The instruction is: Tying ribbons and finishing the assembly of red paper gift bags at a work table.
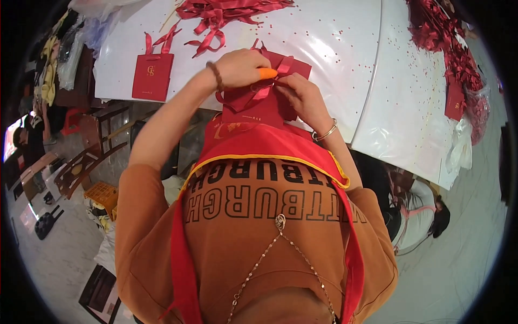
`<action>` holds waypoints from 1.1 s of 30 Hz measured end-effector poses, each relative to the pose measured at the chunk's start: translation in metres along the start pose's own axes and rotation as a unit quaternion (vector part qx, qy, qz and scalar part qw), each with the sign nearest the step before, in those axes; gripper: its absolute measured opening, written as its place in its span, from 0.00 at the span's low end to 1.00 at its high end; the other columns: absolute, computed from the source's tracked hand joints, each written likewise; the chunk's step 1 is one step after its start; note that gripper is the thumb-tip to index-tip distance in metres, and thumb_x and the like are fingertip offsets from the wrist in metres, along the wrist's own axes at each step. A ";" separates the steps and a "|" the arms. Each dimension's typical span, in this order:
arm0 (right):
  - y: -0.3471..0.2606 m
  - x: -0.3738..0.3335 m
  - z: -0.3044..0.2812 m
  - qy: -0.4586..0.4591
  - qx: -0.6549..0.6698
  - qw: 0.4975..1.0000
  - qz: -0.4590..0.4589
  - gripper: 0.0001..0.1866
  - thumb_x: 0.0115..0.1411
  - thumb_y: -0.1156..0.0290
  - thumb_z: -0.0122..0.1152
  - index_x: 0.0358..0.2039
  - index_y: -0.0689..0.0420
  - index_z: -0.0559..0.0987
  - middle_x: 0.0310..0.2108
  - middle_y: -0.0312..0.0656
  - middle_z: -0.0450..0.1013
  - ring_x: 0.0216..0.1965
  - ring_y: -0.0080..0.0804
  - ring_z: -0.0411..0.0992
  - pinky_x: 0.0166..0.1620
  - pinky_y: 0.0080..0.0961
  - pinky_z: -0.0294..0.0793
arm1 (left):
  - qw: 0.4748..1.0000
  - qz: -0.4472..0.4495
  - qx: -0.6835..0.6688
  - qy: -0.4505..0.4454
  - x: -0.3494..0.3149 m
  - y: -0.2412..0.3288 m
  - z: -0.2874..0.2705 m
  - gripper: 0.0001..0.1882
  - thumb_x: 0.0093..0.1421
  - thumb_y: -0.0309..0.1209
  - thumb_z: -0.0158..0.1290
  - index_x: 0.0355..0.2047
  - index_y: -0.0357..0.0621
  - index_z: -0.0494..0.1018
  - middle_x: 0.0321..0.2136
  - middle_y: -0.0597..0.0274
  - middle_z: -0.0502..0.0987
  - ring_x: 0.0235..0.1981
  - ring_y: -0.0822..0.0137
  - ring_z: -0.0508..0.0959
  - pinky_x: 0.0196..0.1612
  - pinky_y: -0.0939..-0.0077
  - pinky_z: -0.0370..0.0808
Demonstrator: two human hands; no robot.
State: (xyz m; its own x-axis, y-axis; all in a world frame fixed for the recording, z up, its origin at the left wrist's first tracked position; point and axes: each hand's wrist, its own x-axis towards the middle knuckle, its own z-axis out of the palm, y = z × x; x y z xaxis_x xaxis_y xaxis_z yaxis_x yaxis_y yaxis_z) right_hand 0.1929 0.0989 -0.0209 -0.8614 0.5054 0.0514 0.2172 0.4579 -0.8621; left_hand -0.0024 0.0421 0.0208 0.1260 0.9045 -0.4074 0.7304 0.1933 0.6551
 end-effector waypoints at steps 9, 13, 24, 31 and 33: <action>-0.010 0.003 0.003 -0.006 -0.048 0.997 -0.067 0.08 0.51 0.76 0.54 0.34 0.59 0.72 0.27 0.45 0.67 0.28 0.46 0.68 0.30 0.32 0.68 | 0.946 -0.065 -0.153 -0.277 0.039 -0.011 -0.014 0.08 0.50 0.32 0.52 0.19 0.41 0.73 0.08 0.71 0.63 0.11 0.79 0.59 0.15 0.82 0.51; -0.010 0.001 0.000 -0.002 -0.059 0.997 -0.045 0.09 0.50 0.76 0.57 0.34 0.60 0.73 0.28 0.45 0.69 0.29 0.42 0.69 0.32 0.28 0.68 | 0.989 0.061 -0.083 -0.109 0.041 -0.009 0.003 0.09 0.49 0.32 0.51 0.19 0.40 0.74 0.10 0.69 0.65 0.11 0.78 0.60 0.15 0.81 0.55; -0.002 -0.001 0.001 0.009 -0.038 0.998 -0.041 0.08 0.51 0.75 0.56 0.33 0.60 0.71 0.28 0.45 0.68 0.29 0.44 0.69 0.31 0.31 0.68 | 0.982 -0.088 -0.149 0.074 0.017 -0.034 -0.043 0.18 0.54 0.44 0.46 0.33 0.42 0.74 0.22 0.59 0.76 0.19 0.73 0.70 0.23 0.79 0.67; 0.000 -0.002 0.000 0.014 -0.045 0.997 -0.064 0.08 0.52 0.73 0.55 0.33 0.59 0.71 0.28 0.45 0.68 0.29 0.44 0.69 0.31 0.32 0.68 | 0.974 0.012 -0.069 0.216 0.012 -0.033 -0.002 0.19 0.49 0.28 0.50 0.43 0.42 0.69 0.24 0.56 0.74 0.26 0.63 0.74 0.30 0.73 0.70; 0.000 -0.001 0.000 0.017 -0.051 0.997 -0.063 0.08 0.52 0.72 0.56 0.33 0.59 0.71 0.27 0.45 0.68 0.29 0.43 0.69 0.31 0.32 0.68 | 0.977 0.006 -0.137 0.161 0.013 -0.025 -0.004 0.18 0.49 0.29 0.51 0.42 0.41 0.70 0.23 0.56 0.74 0.25 0.63 0.74 0.30 0.73 0.70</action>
State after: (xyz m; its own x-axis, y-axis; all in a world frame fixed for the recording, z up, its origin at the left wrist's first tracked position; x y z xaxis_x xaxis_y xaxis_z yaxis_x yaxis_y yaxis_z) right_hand 0.1938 0.0977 -0.0209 -0.8695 0.4626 0.1734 0.1556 0.5896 -0.7926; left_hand -0.0212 0.0507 0.0016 -0.1161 0.9715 -0.2065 0.5172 0.2366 0.8225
